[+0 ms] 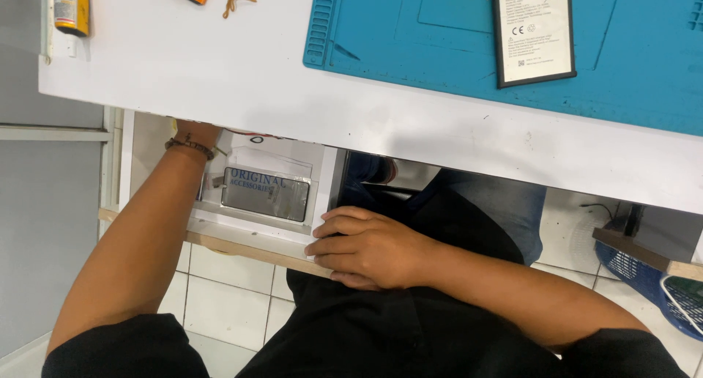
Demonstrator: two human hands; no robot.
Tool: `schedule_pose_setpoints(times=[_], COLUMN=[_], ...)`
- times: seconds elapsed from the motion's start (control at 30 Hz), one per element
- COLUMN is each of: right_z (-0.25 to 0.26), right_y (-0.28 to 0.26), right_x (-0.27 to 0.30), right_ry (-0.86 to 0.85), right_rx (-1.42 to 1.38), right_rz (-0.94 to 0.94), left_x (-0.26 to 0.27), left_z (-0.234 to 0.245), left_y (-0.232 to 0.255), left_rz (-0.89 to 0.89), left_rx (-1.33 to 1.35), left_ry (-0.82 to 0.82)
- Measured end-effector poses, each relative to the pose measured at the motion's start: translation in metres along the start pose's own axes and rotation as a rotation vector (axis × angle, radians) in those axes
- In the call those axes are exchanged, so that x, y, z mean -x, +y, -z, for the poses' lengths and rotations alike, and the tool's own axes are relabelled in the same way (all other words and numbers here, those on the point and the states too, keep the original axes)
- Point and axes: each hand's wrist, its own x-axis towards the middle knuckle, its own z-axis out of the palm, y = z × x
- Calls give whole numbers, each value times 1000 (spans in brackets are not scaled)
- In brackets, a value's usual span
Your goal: Removing and preparing a mobile phone battery, including peeling adhesive and cleaning the component.
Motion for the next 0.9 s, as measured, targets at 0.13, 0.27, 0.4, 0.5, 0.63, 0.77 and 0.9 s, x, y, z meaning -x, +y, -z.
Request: schedule_pose_setpoints(times=[0.13, 0.27, 0.4, 0.5, 0.63, 0.77, 0.9], right_z=[3, 3, 5, 5, 4, 3, 3], right_y=[-2, -2, -3, -3, -2, -2, -3], right_x=[0, -1, -3, -4, -4, -6, -8], right_ry=[-7, -5, -18, -15, -12, -24, -28], right_rx=[-10, -16, -19, -12, -7, 5, 12], right_rz=[-12, -1, -13, -20, -17, -27, -52], left_x=[-2, 9, 12, 24, 47, 69, 78], left_z=[6, 6, 7, 53, 94, 100, 93], left_y=[0, -3, -6, 35, 90, 111, 131], left_rz=[14, 44, 67, 127, 51, -102, -226], left_rx=[12, 32, 50, 114, 42, 11, 16], left_ry=[9, 10, 21, -49, -30, 2, 58])
